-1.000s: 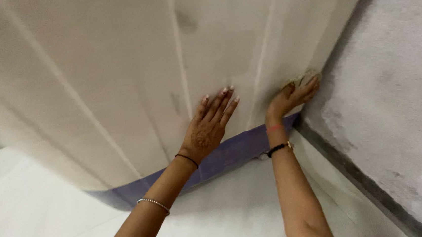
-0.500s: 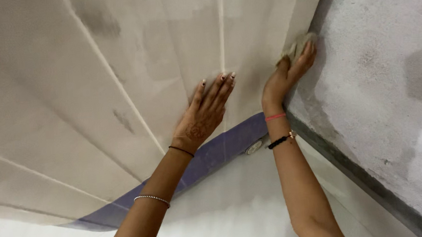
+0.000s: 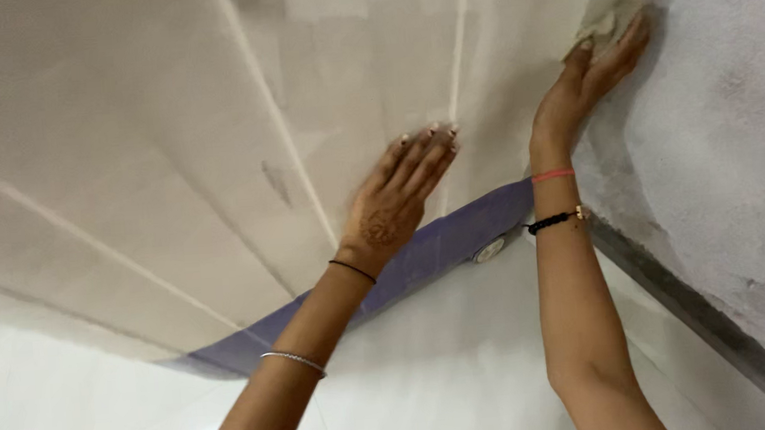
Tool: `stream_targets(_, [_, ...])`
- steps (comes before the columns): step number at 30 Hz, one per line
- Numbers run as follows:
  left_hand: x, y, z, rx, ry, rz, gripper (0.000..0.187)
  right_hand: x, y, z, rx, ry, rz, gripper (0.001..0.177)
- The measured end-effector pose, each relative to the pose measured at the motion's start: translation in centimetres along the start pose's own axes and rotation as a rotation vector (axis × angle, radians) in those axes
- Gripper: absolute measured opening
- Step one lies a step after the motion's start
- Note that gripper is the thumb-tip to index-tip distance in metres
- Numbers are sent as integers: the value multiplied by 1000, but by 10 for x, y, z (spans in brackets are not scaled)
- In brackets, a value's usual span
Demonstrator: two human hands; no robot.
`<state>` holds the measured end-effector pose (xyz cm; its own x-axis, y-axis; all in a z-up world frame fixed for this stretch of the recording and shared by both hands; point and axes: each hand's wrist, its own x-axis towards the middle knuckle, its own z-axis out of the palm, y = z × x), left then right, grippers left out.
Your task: The person wipes the exterior front and side panels of a washing machine using a cloth by hand.
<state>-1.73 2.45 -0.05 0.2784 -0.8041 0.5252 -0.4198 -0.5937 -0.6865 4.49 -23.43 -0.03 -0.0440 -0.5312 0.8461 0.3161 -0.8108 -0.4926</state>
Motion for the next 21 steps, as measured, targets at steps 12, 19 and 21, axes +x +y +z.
stream_targets(12, [-124,-46,-20,-66,23,-366,67,-84,-98,20,-85,-399,-772,47])
stream_targets(19, [-182,-48,-13,-254,-120,-460,68,-73,-72,27,42,22,57,60])
stream_targets(21, [-198,-53,-9,-284,-121,-495,69,-96,-109,37,51,27,97,62])
